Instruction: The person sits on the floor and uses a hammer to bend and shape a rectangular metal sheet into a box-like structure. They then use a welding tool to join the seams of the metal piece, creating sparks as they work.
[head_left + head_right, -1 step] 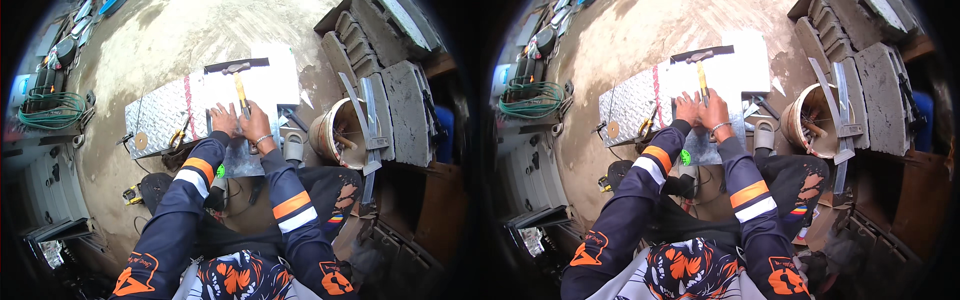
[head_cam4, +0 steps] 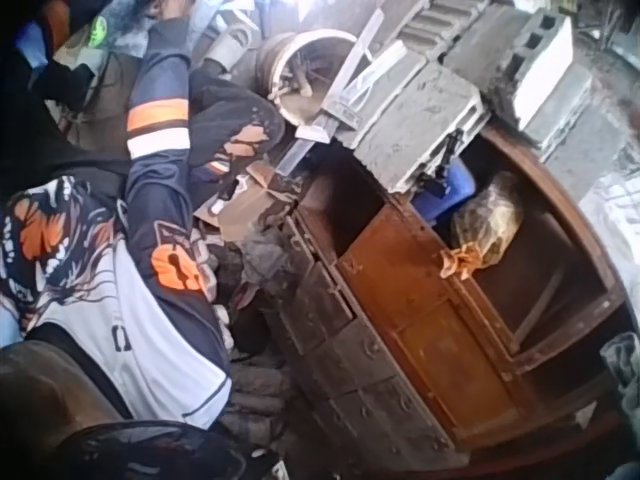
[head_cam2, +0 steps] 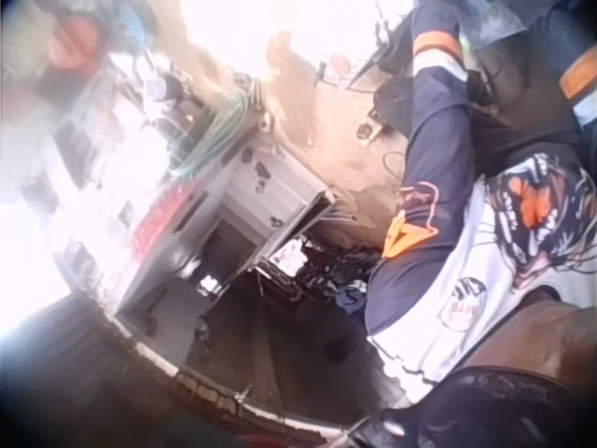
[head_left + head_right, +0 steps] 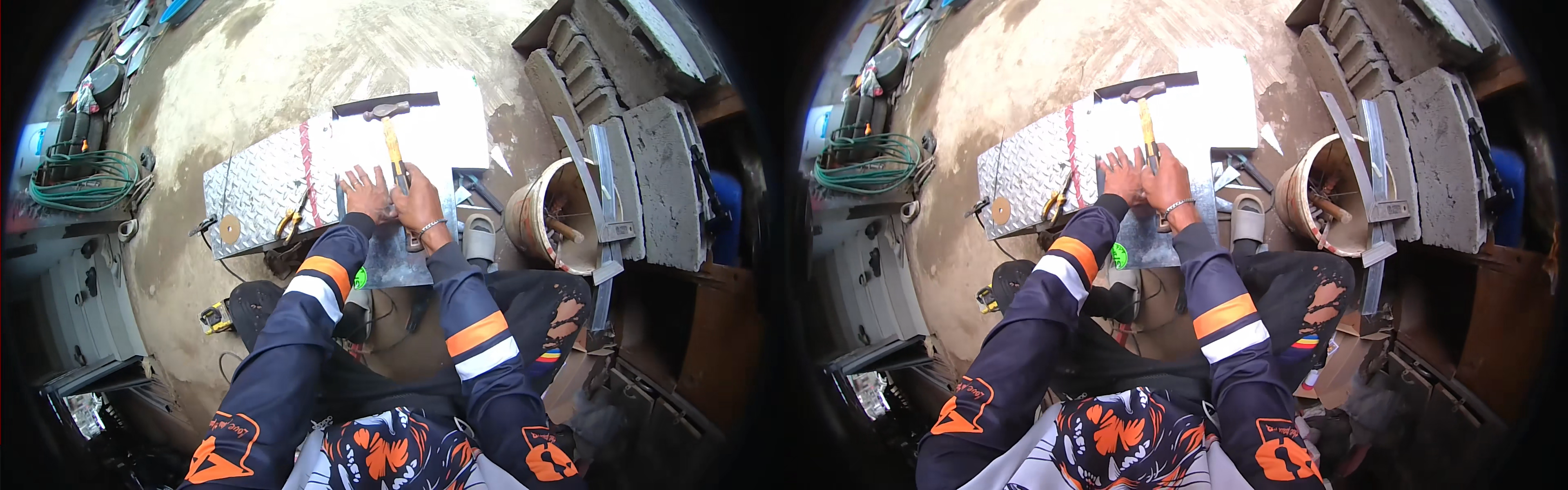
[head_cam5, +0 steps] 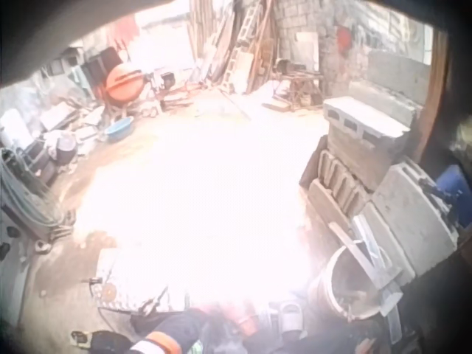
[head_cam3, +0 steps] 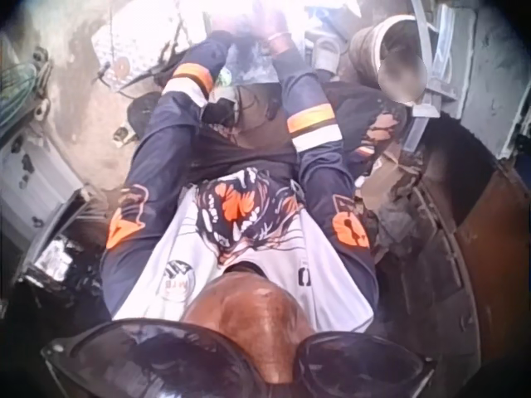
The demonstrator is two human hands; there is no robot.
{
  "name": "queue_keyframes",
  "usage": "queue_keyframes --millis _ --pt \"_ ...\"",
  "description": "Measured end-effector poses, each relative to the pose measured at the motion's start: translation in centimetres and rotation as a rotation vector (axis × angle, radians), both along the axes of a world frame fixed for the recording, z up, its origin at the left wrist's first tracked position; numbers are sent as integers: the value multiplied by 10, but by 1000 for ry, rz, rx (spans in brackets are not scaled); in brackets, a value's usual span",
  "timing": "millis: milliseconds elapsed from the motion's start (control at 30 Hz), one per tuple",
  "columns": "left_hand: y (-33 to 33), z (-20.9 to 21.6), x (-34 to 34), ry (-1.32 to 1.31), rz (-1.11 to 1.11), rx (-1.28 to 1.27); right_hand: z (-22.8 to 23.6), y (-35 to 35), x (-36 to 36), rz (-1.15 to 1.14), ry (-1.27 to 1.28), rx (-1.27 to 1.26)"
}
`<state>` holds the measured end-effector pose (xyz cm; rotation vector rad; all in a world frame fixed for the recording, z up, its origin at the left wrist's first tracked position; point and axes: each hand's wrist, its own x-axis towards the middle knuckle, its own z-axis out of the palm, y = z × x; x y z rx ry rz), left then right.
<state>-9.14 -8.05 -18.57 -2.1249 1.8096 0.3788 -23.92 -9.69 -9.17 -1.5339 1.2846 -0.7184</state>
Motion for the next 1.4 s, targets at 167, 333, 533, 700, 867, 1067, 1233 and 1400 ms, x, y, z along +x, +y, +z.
queue_keyframes --millis 167,333,533,700,867,1067,1233,1400 --pt "-7 18 -9 100 -33 -2 -10 -5 -14 -21 -381 378" --pt "-10 9 -6 122 10 80 -10 -5 1 13 -72 126" --pt "-18 8 -9 92 72 200 -12 -18 5 87 174 -111" --pt "-24 35 -29 106 9 172 -12 -58 -5 -152 110 163" --pt "-20 10 -5 61 -7 229 11 -19 17 131 177 35" --pt "-16 48 -34 119 19 161 -1 -66 -19 -239 -130 287" --pt "-18 20 -20 95 15 183 22 -27 -1 35 114 1" --pt "-19 32 -26 114 0 243 19 -35 -18 174 50 220"
